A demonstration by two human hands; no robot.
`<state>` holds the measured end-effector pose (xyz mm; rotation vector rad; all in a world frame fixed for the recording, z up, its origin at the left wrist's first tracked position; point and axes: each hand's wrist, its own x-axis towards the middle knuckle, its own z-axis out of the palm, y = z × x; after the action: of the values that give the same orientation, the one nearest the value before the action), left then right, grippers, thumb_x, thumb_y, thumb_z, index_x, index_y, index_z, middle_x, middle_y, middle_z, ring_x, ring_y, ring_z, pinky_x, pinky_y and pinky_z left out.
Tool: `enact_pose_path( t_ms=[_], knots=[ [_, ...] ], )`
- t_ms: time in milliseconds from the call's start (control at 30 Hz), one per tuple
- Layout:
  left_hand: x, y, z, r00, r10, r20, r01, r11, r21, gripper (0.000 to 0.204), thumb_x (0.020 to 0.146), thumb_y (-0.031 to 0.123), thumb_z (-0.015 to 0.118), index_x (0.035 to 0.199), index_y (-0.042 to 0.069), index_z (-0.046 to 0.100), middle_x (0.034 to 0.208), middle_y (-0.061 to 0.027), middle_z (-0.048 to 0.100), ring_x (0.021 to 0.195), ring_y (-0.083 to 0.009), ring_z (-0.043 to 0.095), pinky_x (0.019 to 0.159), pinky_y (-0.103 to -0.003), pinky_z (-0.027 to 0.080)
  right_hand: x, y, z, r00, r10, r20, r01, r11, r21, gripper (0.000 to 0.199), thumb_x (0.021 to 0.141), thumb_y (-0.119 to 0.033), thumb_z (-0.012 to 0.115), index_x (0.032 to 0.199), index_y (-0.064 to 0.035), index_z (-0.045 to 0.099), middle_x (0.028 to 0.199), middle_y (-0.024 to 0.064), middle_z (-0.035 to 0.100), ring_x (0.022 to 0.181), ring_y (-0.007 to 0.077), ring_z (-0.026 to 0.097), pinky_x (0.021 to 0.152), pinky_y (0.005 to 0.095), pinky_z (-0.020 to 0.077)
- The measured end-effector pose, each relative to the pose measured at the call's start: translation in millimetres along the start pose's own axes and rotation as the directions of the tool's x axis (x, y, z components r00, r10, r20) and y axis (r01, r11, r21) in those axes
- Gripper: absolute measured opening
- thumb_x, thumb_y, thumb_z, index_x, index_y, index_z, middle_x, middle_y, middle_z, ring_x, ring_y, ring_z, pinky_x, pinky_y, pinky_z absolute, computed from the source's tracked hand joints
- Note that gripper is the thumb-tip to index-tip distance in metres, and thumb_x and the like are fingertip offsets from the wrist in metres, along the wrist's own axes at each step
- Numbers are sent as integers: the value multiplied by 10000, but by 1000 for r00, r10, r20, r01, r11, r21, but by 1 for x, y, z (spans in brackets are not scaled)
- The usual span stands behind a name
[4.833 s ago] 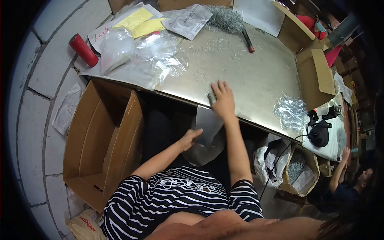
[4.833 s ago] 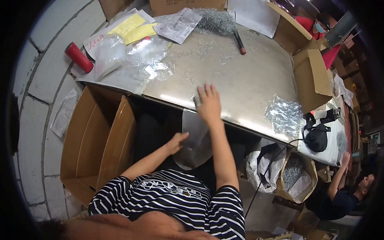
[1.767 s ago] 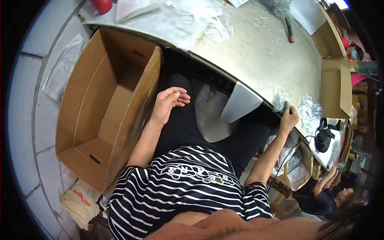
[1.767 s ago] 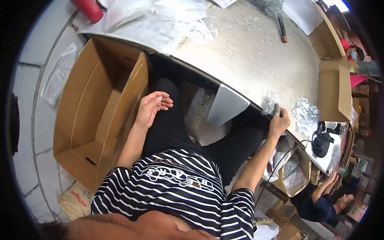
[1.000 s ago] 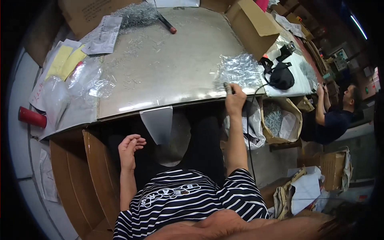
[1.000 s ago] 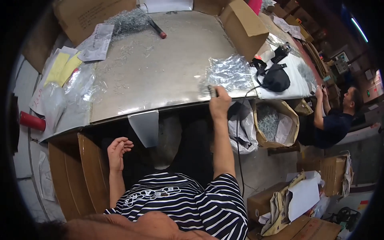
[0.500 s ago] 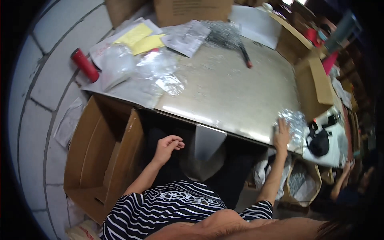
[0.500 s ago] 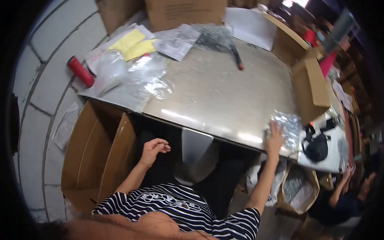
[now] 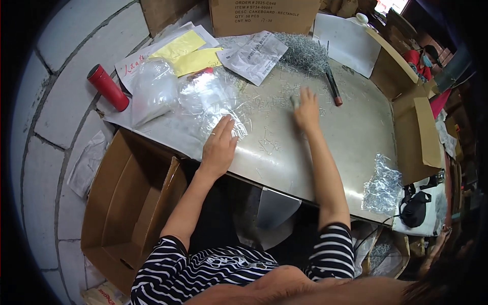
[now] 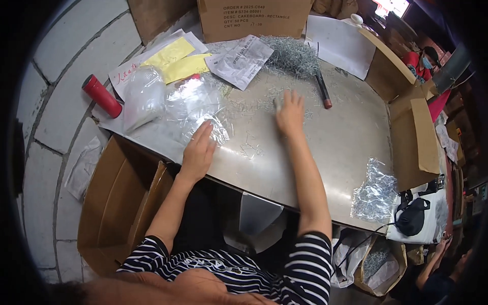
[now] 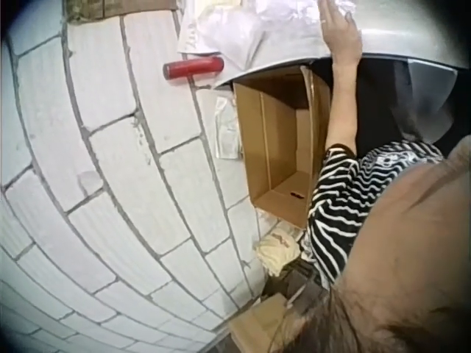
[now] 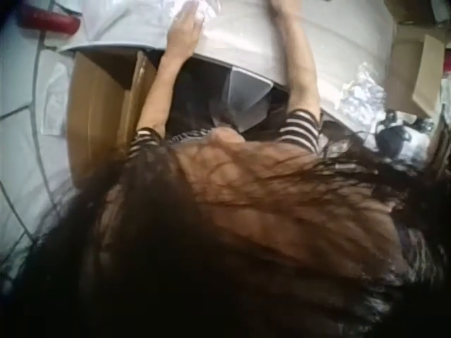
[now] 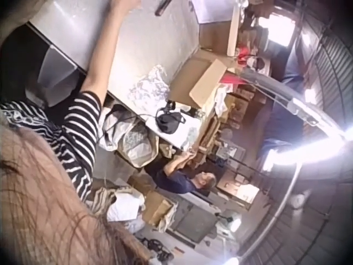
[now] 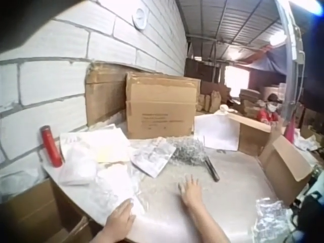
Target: Manually bagging small metal fasteners at a workbench.
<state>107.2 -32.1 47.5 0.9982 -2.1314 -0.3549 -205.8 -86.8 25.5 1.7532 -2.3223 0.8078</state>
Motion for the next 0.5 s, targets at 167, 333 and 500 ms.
enact_pose_path(
  t_ms=[167,333,500],
  knots=[
    [-48,9,23,946,132,297,-187,969,163,561,920,284,573,1371,-14,423,1461,-177,401,1364,-330,365,1119,-460,285,-4,-16,13,952,76,297,-11,977,-215,524,967,-389,461,1452,-205,390,1529,152,307,1419,385,239,1154,506,196],
    [-80,25,15,938,311,155,-327,941,86,510,814,222,688,1273,48,548,1261,-108,563,1185,-284,531,1001,-406,408,-90,5,-14,938,-227,260,232,973,11,503,941,-265,488,1437,-217,419,1529,134,313,1418,372,252,1140,532,213],
    [-72,14,20,937,348,-31,-347,916,-203,62,772,34,693,827,56,678,789,-64,633,721,-235,602,650,-354,481,-152,-1,-78,922,-194,335,155,978,138,463,908,-131,531,1370,-144,500,1508,137,348,1404,365,280,1139,521,222]
  ],
)
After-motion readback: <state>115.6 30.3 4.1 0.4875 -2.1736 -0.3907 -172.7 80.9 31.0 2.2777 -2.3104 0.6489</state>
